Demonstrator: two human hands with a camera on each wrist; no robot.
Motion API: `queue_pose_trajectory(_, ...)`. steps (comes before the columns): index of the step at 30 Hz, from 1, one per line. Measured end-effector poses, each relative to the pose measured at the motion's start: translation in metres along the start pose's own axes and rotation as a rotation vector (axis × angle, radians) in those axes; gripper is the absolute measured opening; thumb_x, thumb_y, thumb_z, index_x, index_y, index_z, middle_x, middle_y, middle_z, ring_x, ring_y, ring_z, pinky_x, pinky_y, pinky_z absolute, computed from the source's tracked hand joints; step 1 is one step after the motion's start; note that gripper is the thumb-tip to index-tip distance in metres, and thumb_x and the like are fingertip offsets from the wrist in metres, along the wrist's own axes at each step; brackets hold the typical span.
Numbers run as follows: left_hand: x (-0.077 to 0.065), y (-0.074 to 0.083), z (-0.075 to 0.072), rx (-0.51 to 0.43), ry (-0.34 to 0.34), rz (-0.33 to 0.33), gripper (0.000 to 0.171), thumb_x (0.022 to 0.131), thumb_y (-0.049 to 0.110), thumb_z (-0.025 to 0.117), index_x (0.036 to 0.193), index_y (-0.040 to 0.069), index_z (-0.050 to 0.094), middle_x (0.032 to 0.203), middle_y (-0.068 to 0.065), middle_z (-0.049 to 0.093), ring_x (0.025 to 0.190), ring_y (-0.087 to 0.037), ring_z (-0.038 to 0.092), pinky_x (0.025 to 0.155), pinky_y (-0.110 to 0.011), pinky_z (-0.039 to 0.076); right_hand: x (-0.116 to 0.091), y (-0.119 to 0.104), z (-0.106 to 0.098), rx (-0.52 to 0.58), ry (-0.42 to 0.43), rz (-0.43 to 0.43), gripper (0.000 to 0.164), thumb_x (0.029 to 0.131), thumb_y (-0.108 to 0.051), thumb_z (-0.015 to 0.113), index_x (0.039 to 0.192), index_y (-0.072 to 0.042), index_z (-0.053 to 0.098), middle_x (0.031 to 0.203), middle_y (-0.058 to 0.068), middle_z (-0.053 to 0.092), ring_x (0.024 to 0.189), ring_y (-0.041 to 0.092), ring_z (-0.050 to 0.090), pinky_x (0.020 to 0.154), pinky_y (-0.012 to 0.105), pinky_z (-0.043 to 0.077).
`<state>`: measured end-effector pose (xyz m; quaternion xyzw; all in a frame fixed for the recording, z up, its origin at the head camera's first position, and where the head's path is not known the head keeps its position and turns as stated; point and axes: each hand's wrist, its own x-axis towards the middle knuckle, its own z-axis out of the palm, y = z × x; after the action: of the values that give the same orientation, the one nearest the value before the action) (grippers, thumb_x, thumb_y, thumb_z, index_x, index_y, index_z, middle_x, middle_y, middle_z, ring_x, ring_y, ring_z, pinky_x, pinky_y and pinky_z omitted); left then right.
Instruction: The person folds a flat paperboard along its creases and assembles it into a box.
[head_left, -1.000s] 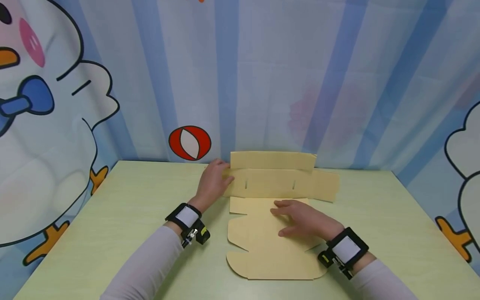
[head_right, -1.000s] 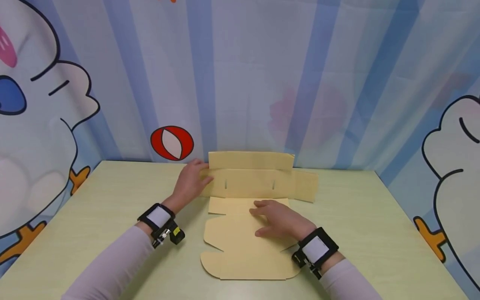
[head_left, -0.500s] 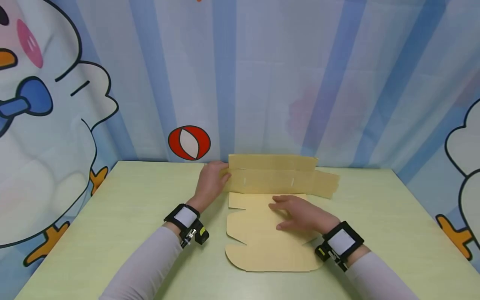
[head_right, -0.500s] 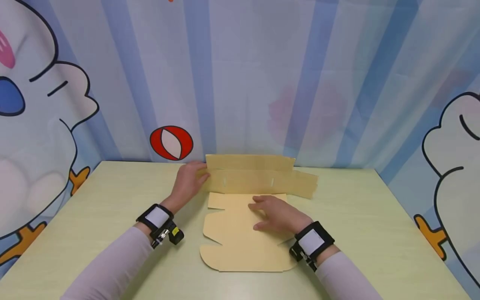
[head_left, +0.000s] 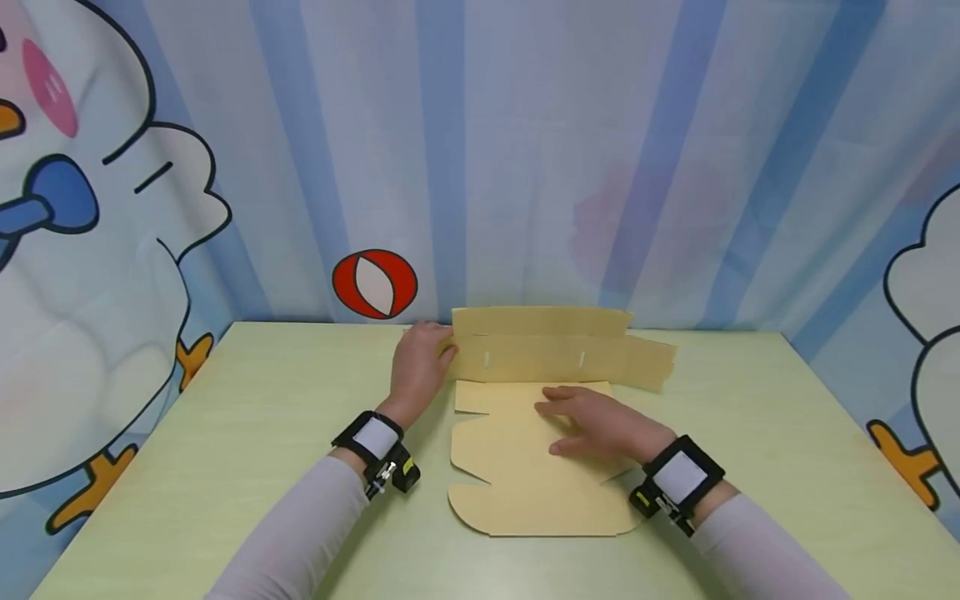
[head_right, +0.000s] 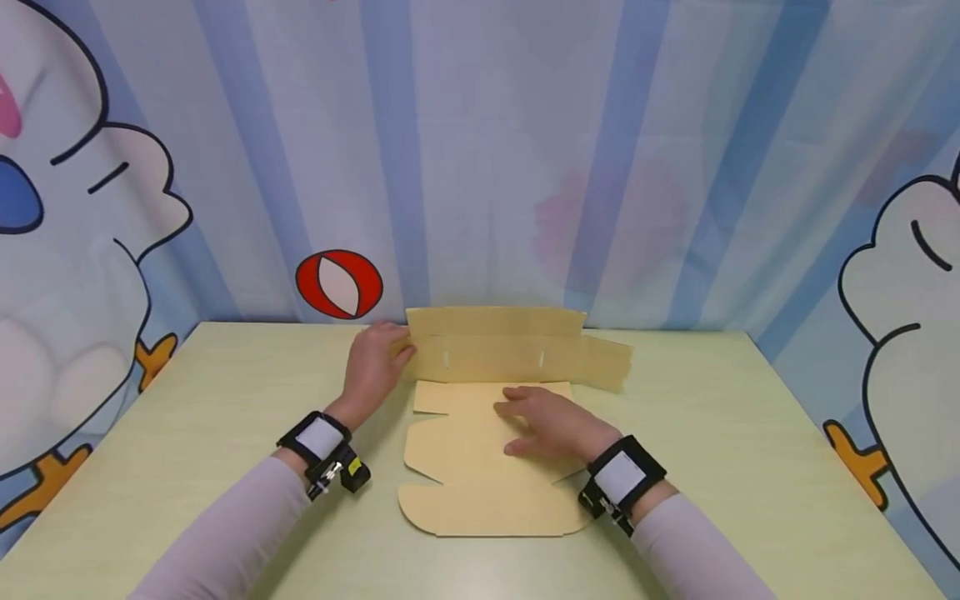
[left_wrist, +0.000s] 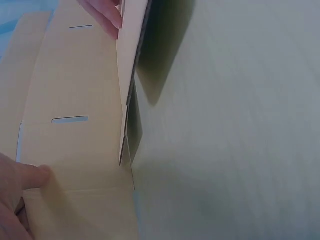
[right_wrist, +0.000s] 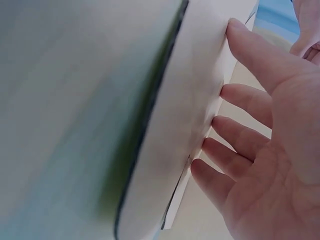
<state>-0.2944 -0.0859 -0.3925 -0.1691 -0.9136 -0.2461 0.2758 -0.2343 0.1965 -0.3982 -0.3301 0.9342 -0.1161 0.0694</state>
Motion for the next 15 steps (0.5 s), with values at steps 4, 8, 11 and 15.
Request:
queue_pose_trajectory(4,0.0,-0.001,0.001,0.009,0.006,-0.009,0.017,0.085,0.009,0.077,0.101,0.007,0.077,0.1,-0.009,0.076,0.095,-0.027,0.067,0.083,-0.04,0.057,0.001,-0.002,-0.001,0.002,-0.011,0.004,0.064,0.088,-0.033,0.073,0.142,-0.006,0.053,0.153,0.021,0.043,0.142,0.04,0.04,0.115,0.055,0.037)
queue_pose_trajectory(8,-0.002,-0.001,0.002,0.01,0.003,-0.029,0.019,0.085,0.01,0.077,0.103,0.008,0.077,0.101,-0.009,0.076,0.096,-0.027,0.067,0.082,-0.04,0.058,0.005,-0.001,-0.003,-0.045,0.016,-0.027,0.059,0.086,-0.031,0.076,0.137,-0.005,0.058,0.148,0.021,0.05,0.136,0.039,0.048,0.111,0.053,0.042)
queue_pose_trajectory(11,-0.004,-0.001,0.002,0.014,0.0,-0.04,0.02,0.085,0.011,0.077,0.104,0.008,0.077,0.102,-0.009,0.076,0.096,-0.026,0.067,0.083,-0.039,0.058,0.01,0.001,-0.009,-0.113,0.127,-0.074,0.052,0.084,-0.029,0.078,0.129,-0.005,0.065,0.139,0.019,0.058,0.128,0.036,0.056,0.108,0.049,0.046)
queue_pose_trajectory(15,-0.004,0.0,0.001,0.017,0.004,-0.045,0.019,0.085,0.011,0.077,0.104,0.009,0.077,0.103,-0.008,0.076,0.097,-0.026,0.067,0.083,-0.04,0.058,0.018,0.001,-0.03,-0.17,0.362,-0.133,0.038,0.083,-0.021,0.08,0.117,-0.005,0.071,0.123,0.013,0.068,0.117,0.031,0.062,0.101,0.045,0.052)
